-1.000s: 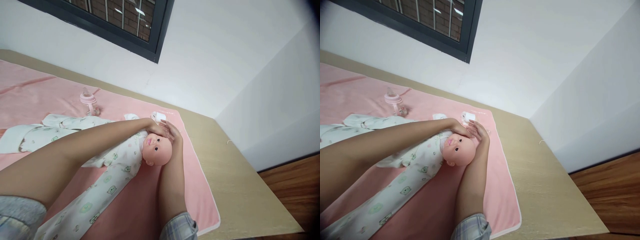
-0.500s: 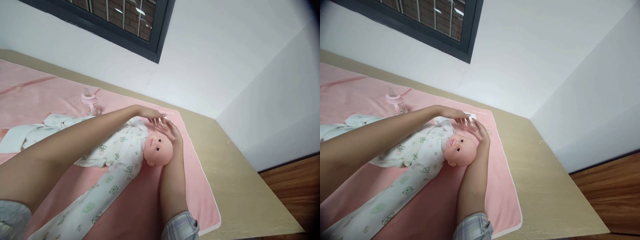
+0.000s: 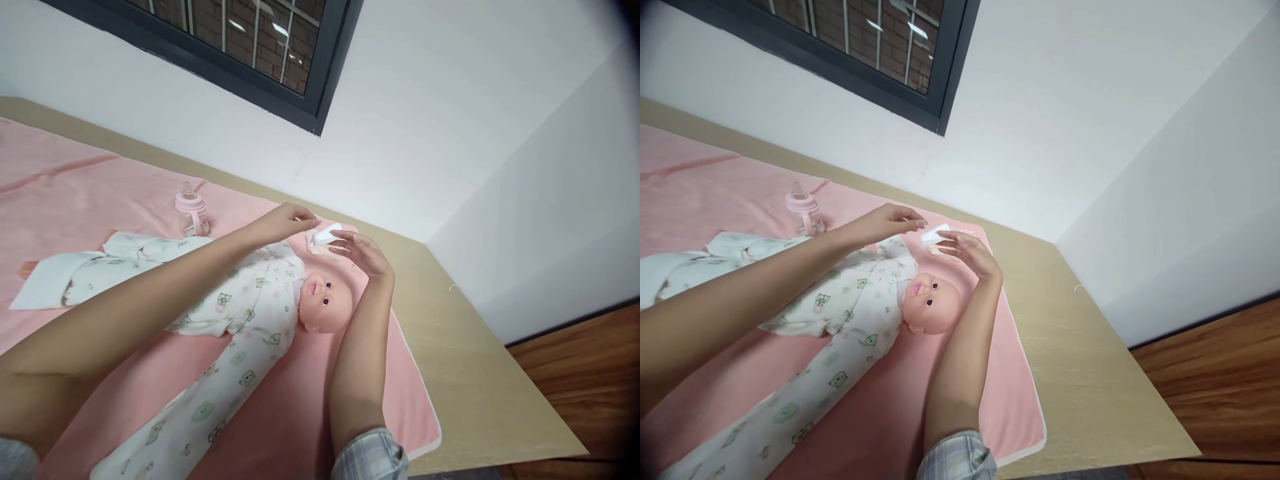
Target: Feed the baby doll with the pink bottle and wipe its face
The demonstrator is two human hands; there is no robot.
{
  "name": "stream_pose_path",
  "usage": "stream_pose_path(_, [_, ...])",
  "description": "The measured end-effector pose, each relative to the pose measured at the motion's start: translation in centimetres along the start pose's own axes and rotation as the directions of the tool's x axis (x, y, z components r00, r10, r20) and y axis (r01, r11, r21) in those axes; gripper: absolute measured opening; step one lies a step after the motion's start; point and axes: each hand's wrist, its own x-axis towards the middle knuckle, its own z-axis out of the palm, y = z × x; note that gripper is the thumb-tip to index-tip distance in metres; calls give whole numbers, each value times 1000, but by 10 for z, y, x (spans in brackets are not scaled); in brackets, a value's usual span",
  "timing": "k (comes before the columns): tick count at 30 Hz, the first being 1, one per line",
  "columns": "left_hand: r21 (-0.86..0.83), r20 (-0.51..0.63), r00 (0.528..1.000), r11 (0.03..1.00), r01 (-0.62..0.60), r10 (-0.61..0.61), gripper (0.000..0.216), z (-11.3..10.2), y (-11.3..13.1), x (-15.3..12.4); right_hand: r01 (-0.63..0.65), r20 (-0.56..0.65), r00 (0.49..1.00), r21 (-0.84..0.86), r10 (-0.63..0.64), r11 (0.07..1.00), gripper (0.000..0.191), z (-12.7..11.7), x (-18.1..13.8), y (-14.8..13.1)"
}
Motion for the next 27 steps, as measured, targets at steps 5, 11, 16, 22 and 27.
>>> stream_pose_path(5, [-176,14,1000,984,-13,16,41,-1,9,-28,0,150,988,-157,24,988,41,26,6,-25])
stream_pose_path(11, [-307,-103,995,951,-32,0,42,1,12,-46,54,308,951,-215,15,975,43,44,10,-39])
stream_pose_path(16, [-380,-183,976,924,40,-118,44,1,7,-51,56,336,942,-191,11,980,47,42,2,-45])
stream_pose_path(22, [-312,-73,994,948,55,-82,37,-7,5,-52,51,-44,997,-326,-69,944,28,43,-8,-55])
stream_pose_path(27, [-171,-14,1000,985,-6,4,33,-7,12,-55,-51,-99,995,-490,2,870,27,67,0,-64])
